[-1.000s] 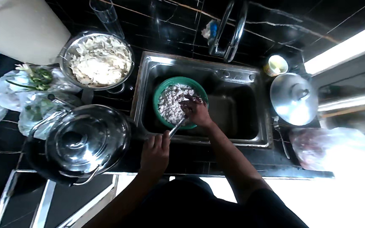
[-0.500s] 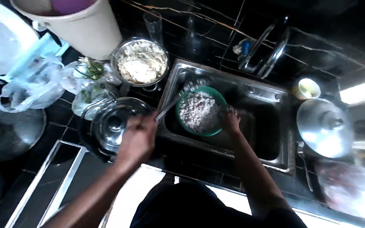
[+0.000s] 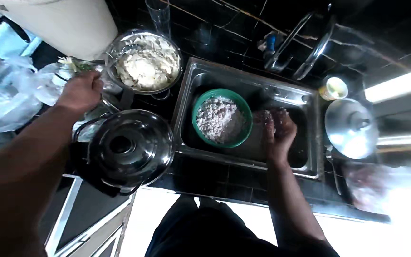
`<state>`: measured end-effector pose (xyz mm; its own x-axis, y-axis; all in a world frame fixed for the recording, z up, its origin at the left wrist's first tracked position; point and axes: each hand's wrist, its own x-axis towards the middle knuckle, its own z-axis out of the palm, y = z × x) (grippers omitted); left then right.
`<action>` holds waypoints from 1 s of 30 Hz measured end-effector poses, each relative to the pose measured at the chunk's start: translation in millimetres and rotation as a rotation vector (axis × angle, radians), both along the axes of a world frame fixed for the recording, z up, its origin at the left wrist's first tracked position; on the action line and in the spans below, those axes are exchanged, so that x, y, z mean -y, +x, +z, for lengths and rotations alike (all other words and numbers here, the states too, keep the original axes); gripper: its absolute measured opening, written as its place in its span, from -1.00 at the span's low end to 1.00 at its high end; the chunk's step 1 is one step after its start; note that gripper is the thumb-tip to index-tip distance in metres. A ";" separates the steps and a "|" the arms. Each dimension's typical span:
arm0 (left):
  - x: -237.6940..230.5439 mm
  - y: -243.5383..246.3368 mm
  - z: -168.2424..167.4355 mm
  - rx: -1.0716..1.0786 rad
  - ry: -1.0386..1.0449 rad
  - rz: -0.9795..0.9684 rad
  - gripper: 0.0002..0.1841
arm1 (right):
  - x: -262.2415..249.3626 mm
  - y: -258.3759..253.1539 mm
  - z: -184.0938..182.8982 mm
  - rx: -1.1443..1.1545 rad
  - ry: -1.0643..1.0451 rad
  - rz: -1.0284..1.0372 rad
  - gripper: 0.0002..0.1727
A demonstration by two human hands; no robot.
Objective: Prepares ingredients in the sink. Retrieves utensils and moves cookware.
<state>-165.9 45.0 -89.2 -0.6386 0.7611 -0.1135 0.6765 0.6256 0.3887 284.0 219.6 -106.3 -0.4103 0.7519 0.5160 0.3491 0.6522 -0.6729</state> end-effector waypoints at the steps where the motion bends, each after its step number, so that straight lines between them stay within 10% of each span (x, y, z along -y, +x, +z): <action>1: -0.7 -2.0 -0.6 0.065 0.017 0.047 -0.53 | -4.6 -9.6 -21.2 0.138 0.005 -0.013 -0.73; 5: 2.3 -8.8 3.8 0.277 0.029 0.086 -0.54 | -28.0 -41.9 -113.3 1.058 -0.582 0.197 -0.49; 9: 15.5 -24.4 9.0 0.340 0.030 0.023 -0.55 | -29.9 -50.9 -113.1 0.652 -0.496 0.093 -0.69; 16: 78.9 22.1 56.4 0.009 0.149 -0.049 -0.63 | -26.4 -58.6 -111.0 0.999 -0.674 0.028 -0.45; 30: 193.1 112.1 -31.7 0.407 0.363 0.325 -0.33 | -13.7 -30.7 -117.7 1.015 -0.794 -0.067 -0.52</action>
<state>-53.8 -148.1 -120.9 -0.8032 0.5716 -0.1675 0.2275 0.5543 0.8006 253.3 233.2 -223.9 -0.3031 0.7415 -0.5986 0.9462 0.1592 -0.2818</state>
